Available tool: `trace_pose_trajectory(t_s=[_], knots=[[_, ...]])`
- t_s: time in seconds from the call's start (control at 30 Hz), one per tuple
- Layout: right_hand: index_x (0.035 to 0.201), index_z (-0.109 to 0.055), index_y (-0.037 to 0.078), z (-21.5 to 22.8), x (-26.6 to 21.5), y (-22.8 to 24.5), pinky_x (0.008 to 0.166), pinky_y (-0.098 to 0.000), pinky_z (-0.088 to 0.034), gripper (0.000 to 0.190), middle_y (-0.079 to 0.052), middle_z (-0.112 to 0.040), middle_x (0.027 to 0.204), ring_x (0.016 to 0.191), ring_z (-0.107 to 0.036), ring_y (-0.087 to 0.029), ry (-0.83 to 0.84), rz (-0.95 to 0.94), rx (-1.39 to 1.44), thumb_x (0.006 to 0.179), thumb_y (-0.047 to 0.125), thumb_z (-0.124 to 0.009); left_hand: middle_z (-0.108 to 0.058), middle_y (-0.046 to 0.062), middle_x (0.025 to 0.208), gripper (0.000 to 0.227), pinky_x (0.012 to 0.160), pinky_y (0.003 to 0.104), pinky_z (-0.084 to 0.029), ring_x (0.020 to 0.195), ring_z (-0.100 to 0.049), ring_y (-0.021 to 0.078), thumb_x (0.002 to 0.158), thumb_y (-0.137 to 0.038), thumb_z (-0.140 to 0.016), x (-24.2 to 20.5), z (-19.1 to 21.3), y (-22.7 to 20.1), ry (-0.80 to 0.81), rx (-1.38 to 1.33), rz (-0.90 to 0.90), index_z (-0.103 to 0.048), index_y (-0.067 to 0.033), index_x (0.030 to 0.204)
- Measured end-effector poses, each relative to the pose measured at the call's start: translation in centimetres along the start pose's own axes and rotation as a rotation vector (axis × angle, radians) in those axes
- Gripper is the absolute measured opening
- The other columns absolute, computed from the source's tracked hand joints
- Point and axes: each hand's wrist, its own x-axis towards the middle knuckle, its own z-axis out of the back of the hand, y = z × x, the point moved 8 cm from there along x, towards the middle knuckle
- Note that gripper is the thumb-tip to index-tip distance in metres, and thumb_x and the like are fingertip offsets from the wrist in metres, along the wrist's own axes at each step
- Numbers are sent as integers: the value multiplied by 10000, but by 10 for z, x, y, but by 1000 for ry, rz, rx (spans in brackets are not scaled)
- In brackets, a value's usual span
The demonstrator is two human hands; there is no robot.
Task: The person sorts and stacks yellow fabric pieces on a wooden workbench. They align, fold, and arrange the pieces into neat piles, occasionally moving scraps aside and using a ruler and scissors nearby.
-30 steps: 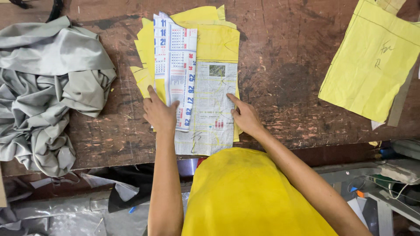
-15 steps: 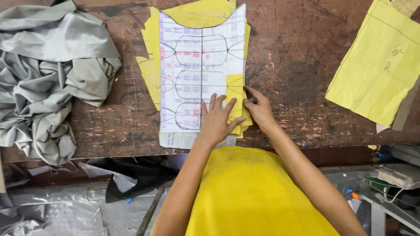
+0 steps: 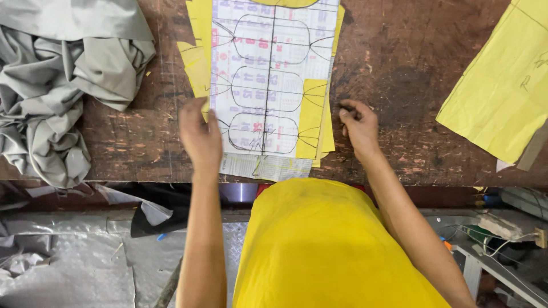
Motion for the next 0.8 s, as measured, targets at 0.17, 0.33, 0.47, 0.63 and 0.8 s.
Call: trace_pose_trajectory(t_s=[0.17,0.33,0.47,0.63,0.8], knots=[[1086,-731,-4,18,11,-9,512,-244,-412,143,-12,-649,809,576,-520,-85,-47,-59,-21,971,80,-726,-656,175,1241,305,1030,460,-500,1183,-634,352,934,23,-670,18,40,22,-54,69,105,-674,-5,1238],[1058,-699,-14,14,20,-13,571,-263,-472,134,-40,-632,856,633,-547,-105,87,-131,148,1036,117,-694,-644,154,1250,299,962,403,-539,1122,-651,300,956,-9,-654,14,23,26,0,-52,226,-668,-25,1254],[1112,-682,27,13,26,-6,608,-283,-474,120,-49,-636,883,650,-541,-115,153,-213,268,1011,69,-632,-641,152,1225,288,919,395,-555,1085,-654,288,964,-25,-669,10,6,16,27,-58,224,-670,-25,1251],[1188,-646,59,23,14,-1,697,-310,-490,195,-40,-609,855,684,-552,-124,231,-297,582,1062,109,-507,-641,151,1240,305,902,385,-551,1087,-653,281,964,-17,-665,10,1,3,47,-50,195,-674,-24,1268],[1171,-597,60,23,2,1,619,-284,-416,175,-32,-548,785,637,-478,-124,366,-260,713,1194,160,-456,-626,158,1257,305,902,375,-562,1073,-655,265,965,-30,-671,15,5,15,36,-56,229,-676,-26,1270]])
